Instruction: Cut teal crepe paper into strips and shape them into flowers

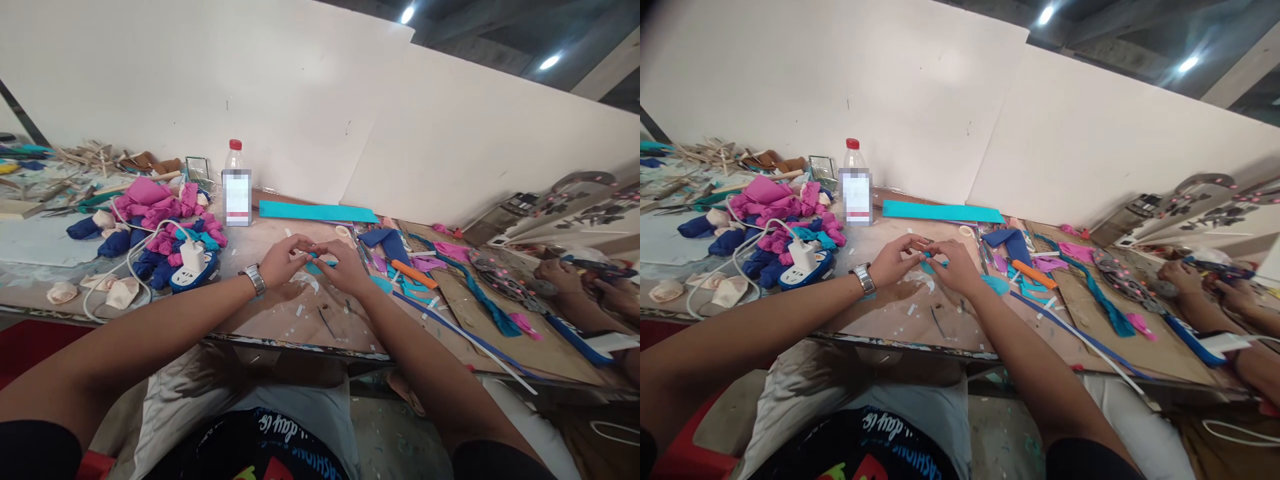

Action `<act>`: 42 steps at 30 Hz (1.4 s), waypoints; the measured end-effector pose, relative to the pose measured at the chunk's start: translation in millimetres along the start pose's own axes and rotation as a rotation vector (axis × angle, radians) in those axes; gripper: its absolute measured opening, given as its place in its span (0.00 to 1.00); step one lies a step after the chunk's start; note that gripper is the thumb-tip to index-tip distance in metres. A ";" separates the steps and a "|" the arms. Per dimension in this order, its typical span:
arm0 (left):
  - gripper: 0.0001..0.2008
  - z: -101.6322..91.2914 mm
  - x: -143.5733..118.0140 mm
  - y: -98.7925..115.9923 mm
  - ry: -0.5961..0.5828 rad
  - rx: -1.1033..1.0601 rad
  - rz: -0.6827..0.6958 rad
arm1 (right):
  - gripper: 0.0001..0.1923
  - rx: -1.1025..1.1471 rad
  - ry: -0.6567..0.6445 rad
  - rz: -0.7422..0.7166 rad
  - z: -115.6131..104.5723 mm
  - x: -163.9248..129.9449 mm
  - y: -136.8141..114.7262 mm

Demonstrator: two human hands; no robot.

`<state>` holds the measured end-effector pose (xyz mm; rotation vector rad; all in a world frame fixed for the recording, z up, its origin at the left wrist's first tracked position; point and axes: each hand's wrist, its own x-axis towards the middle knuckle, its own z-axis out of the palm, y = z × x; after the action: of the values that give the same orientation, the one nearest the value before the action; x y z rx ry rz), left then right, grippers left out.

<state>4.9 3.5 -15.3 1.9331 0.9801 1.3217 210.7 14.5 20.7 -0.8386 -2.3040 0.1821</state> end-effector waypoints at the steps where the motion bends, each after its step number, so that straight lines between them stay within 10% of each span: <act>1: 0.14 -0.3 -0.3 0.5 -0.001 0.014 0.011 | 0.11 0.001 0.005 0.008 0.2 -0.1 0.2; 42: 0.23 4.9 4.3 -6.7 0.012 -0.438 -0.187 | 0.08 -0.005 0.093 0.077 3.2 -0.8 6.0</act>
<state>8.9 10.5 -20.1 1.4697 0.7761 1.3118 212.3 19.0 15.8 -0.9197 -2.1884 0.1671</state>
